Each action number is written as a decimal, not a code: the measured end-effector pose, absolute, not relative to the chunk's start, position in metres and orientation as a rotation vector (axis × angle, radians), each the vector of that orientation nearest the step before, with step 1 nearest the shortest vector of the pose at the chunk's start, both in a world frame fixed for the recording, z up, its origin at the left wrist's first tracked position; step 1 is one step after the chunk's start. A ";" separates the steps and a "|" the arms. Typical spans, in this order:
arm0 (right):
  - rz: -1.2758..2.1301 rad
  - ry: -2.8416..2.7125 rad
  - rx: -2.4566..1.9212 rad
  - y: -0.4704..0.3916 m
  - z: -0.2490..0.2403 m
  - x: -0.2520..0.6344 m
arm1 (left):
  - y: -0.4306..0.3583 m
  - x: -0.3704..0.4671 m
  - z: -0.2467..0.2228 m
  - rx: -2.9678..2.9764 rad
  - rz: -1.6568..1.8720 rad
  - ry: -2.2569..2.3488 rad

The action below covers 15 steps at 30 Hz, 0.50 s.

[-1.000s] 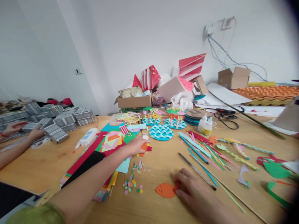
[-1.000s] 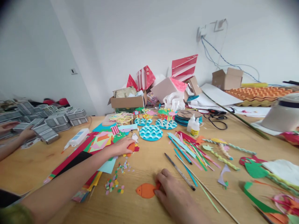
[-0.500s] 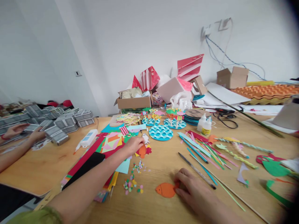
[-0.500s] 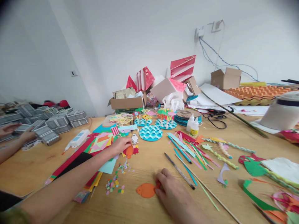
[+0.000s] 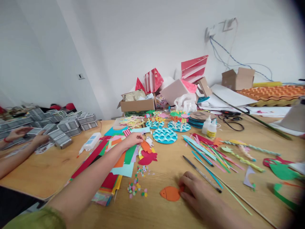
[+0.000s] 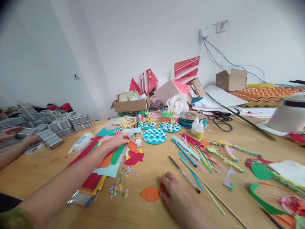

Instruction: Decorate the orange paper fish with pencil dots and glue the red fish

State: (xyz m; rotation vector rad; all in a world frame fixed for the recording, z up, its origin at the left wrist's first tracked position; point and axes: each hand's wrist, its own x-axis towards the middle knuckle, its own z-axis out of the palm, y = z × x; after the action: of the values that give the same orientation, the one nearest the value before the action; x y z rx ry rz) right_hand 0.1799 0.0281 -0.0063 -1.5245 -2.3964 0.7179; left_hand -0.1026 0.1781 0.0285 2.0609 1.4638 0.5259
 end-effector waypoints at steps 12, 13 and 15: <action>0.708 -2.420 -1.532 0.026 -0.003 0.180 | 0.181 -0.109 0.023 2.005 0.490 1.571; 0.712 -2.416 -1.533 0.026 -0.003 0.179 | 0.181 -0.109 0.023 2.020 0.481 1.591; 0.711 -2.406 -1.537 0.026 -0.004 0.180 | 0.180 -0.109 0.023 2.067 0.462 1.629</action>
State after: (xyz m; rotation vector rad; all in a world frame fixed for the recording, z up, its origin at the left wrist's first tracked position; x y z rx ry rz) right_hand 0.1796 0.0265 -0.0042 -1.5371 -2.4063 0.7110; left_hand -0.1091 0.1796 0.0233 2.0671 1.6292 0.4618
